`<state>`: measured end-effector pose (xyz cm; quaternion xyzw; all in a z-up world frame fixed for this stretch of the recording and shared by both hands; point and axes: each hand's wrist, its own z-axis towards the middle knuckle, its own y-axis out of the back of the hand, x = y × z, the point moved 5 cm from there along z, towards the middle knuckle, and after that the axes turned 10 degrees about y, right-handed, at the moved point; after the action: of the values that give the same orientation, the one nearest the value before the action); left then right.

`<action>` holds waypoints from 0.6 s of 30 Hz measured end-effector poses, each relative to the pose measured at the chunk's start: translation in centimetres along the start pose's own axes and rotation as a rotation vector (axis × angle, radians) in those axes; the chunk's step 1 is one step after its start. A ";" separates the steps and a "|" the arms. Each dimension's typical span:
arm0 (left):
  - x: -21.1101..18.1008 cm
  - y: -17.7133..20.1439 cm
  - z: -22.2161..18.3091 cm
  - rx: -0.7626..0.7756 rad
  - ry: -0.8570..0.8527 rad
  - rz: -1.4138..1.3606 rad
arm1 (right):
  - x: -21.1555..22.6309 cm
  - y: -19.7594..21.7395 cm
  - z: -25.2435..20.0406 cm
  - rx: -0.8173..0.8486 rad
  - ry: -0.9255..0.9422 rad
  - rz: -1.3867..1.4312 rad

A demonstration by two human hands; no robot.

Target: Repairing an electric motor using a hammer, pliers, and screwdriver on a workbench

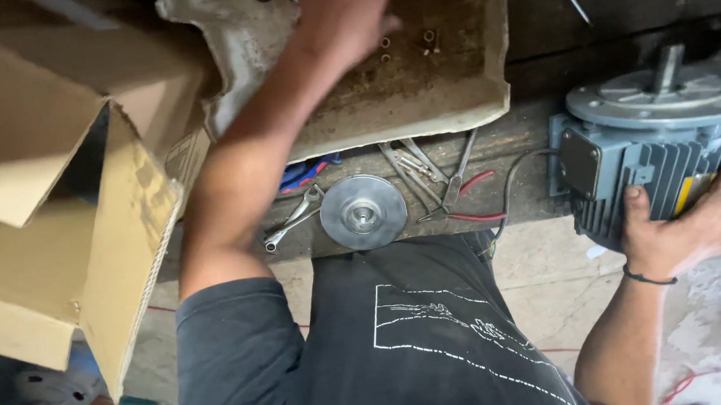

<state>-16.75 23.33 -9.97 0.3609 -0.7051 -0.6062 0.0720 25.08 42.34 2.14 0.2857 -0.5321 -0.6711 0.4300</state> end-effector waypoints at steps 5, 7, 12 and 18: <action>-9.0 13.0 -16.4 -0.428 -0.291 0.044 | -0.5 -0.2 -0.7 -0.033 0.044 -0.032; -9.1 18.8 -24.7 -0.469 -0.423 -0.166 | -0.8 -0.4 -0.9 -0.031 0.069 -0.006; 0.9 18.1 -47.1 -0.835 1.170 0.411 | -1.2 -0.5 -1.8 -0.110 0.145 0.109; 8.1 15.4 -44.7 -0.185 0.698 0.119 | -8.6 -9.2 -6.8 -0.034 0.146 -0.216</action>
<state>-5.08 -17.38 12.67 0.4961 -0.5999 -0.5027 0.3758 32.35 47.35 -9.20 0.3822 -0.4542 -0.6997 0.3976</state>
